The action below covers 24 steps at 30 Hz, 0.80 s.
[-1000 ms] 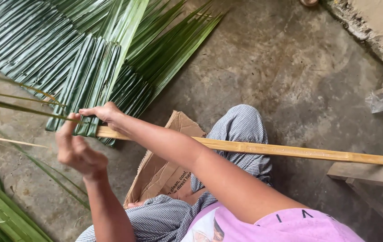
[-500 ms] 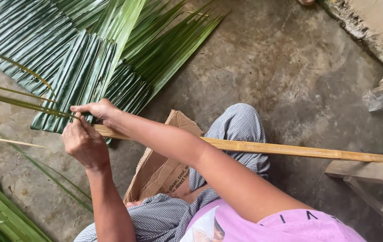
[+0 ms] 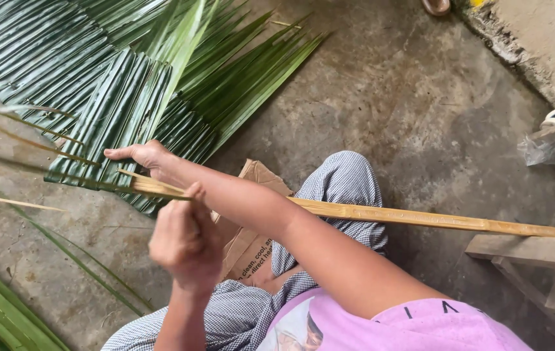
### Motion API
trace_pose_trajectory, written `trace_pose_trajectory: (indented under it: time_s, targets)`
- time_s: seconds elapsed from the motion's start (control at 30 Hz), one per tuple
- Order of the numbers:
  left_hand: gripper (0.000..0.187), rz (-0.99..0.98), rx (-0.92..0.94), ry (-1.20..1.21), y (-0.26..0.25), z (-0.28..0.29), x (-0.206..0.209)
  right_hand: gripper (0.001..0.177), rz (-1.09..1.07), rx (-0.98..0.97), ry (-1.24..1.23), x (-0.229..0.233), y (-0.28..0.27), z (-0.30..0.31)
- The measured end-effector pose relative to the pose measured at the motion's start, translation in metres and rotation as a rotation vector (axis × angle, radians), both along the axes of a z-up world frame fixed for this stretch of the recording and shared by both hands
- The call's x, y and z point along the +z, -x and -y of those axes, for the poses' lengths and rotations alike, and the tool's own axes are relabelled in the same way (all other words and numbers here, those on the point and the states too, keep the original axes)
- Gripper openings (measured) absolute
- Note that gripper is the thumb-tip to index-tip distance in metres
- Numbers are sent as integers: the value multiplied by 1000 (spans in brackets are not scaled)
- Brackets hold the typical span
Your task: Weaving palm leaves onto a wooden stick to create a thatched panel
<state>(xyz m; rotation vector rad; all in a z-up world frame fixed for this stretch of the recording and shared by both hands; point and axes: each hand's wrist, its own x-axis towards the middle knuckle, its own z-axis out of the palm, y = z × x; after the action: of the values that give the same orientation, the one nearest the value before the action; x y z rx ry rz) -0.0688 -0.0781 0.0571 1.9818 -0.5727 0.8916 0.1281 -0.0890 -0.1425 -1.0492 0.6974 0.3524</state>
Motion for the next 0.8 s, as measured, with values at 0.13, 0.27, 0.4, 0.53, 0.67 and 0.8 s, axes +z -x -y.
trace_pose_trajectory:
  time_s: [0.13, 0.27, 0.4, 0.53, 0.67, 0.8]
  targets:
    - [7, -185, 19, 128, -19, -27, -10, 82, -101, 182, 80, 54, 19, 9]
    - [63, 175, -49, 26, -74, -43, -69, 61, -3, 6, -77, 25, 12, 1]
    - [46, 296, -50, -182, -97, -45, -103, 45, 25, 65, -307, -39, -15, 0]
    - [41, 287, -86, -114, -105, -50, -123, 40, 92, 34, -253, 42, 39, 18]
    - [28, -74, -7, 296, -94, -39, -117, 36, 72, 11, -161, 68, 37, 12]
    - [22, -314, 81, 545, -79, -27, -100, 52, -43, -28, -105, -4, 3, -6]
